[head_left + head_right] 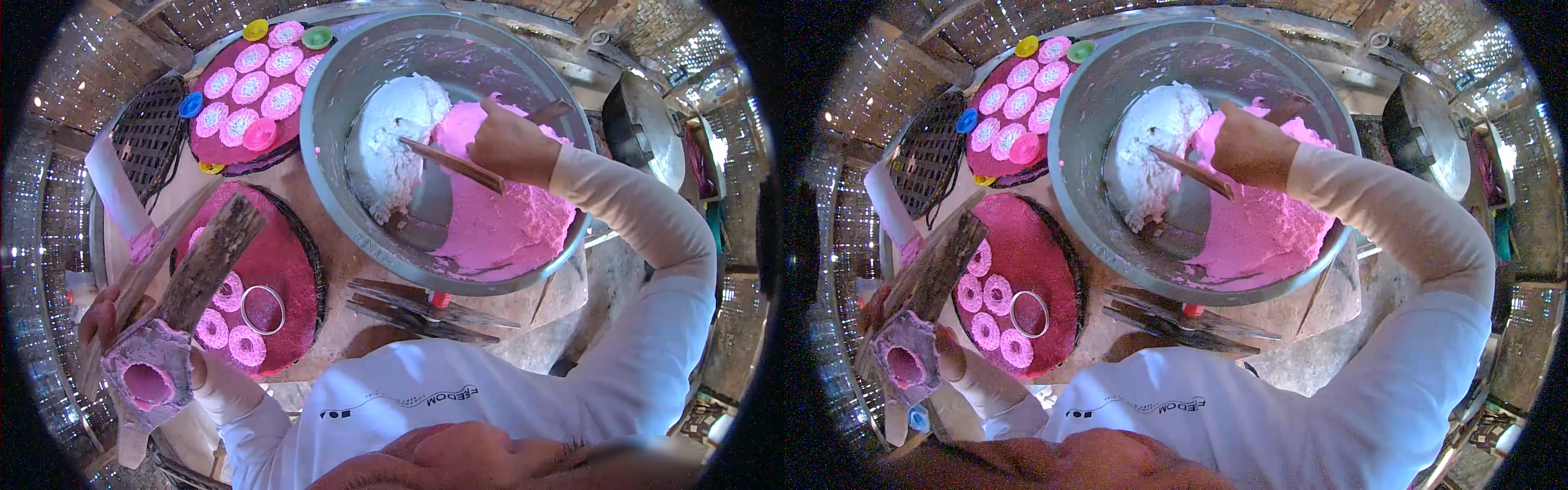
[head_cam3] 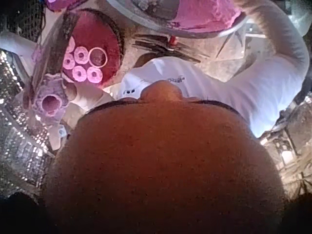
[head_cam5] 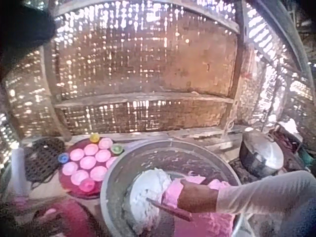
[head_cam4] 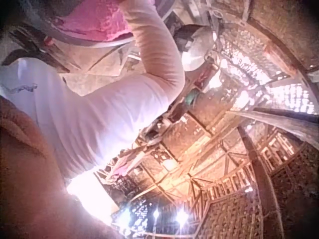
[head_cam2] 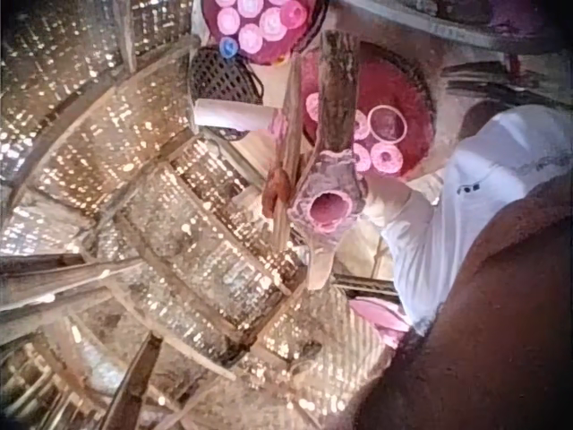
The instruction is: The person repeatedly scoops pink and white paste from a metal bowl using a wooden spatula and fills small cylindrical molds arranged on a woven tray. They use a flat wooden tool to press and smooth the paste into the molds, occasionally adjusting the molds or wiping the tools.
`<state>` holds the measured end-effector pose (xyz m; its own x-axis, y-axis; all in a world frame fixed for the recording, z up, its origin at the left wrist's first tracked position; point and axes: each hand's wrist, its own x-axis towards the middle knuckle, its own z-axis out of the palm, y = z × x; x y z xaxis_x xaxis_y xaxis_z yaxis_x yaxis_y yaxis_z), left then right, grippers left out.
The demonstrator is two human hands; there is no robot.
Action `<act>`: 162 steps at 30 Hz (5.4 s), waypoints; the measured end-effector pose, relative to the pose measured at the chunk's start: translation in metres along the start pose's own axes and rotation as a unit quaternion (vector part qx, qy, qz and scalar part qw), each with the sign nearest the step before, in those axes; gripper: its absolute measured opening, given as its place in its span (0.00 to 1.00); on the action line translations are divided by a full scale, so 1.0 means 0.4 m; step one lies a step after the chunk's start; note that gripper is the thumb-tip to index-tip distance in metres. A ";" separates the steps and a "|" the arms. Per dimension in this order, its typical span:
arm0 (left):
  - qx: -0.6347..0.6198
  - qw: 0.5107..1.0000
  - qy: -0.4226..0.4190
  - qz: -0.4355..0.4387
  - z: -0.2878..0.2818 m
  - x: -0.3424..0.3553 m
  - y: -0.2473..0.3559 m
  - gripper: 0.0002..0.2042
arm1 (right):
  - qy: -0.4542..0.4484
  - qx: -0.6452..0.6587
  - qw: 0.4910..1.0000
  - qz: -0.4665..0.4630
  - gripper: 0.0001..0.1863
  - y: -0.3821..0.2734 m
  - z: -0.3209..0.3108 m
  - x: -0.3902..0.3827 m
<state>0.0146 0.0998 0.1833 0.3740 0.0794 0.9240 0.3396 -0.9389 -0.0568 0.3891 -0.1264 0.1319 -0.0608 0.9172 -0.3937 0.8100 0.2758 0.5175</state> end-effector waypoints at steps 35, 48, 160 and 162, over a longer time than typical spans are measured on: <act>-0.290 0.941 -0.054 -0.165 0.058 -0.108 0.028 0.14 | 0.076 0.490 0.807 0.321 0.15 -0.273 -0.379 -0.385; -0.455 0.875 -0.061 -0.156 0.008 -0.006 0.156 0.31 | 0.149 0.849 0.502 0.076 0.14 -0.358 -0.466 -0.224; -0.160 0.949 -0.237 -0.132 -0.327 -0.200 -0.027 0.15 | 0.433 0.673 0.599 0.009 0.49 -0.558 -0.655 0.090; -0.192 0.923 -0.293 -0.158 -0.325 -0.200 -0.018 0.16 | 0.415 0.657 0.629 0.001 0.50 -0.556 -0.677 0.078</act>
<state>-0.1301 0.0566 0.1591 0.7490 0.4323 0.5020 0.2227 -0.8780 0.4238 0.0491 -0.0813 0.2101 0.0980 0.9023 0.4198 0.5600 0.2987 -0.7727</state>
